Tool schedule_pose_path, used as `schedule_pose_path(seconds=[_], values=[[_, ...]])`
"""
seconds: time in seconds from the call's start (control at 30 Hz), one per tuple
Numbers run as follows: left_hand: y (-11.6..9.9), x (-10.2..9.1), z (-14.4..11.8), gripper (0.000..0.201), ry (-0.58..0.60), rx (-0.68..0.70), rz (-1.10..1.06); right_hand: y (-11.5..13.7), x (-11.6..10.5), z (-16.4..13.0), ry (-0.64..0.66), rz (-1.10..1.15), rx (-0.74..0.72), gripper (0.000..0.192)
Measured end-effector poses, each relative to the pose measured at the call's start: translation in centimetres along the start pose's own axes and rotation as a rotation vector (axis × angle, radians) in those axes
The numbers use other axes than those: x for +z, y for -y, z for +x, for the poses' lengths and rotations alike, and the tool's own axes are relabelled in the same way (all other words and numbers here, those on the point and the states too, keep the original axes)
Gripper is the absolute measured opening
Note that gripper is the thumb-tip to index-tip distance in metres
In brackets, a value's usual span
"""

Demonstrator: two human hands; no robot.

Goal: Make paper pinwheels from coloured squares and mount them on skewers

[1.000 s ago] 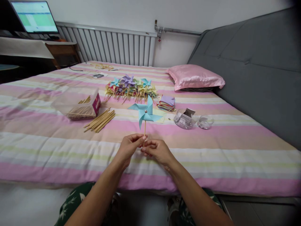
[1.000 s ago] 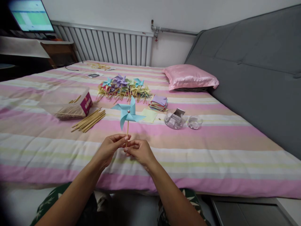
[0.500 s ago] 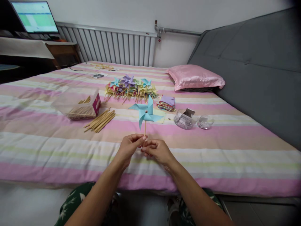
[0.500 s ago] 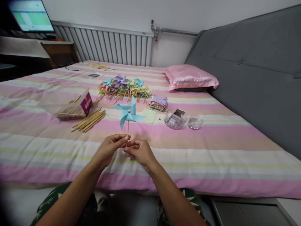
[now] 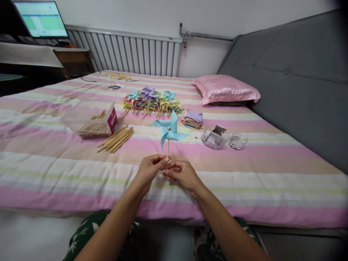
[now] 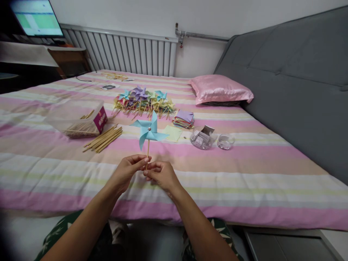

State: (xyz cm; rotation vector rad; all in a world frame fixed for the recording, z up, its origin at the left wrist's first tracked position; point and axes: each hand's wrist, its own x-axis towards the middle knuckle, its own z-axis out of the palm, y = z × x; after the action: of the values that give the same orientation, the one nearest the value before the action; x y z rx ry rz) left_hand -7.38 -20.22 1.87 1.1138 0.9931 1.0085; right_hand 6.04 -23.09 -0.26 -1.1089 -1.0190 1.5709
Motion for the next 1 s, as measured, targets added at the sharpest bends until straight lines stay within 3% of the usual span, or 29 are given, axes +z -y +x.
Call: schedule_pose_path(seconds=[1.0], values=[[0.07,-0.09,0.03,0.022,0.019,0.010,0.004,-0.36,-0.07,0.25,0.011,-0.007,0.006,0.029]])
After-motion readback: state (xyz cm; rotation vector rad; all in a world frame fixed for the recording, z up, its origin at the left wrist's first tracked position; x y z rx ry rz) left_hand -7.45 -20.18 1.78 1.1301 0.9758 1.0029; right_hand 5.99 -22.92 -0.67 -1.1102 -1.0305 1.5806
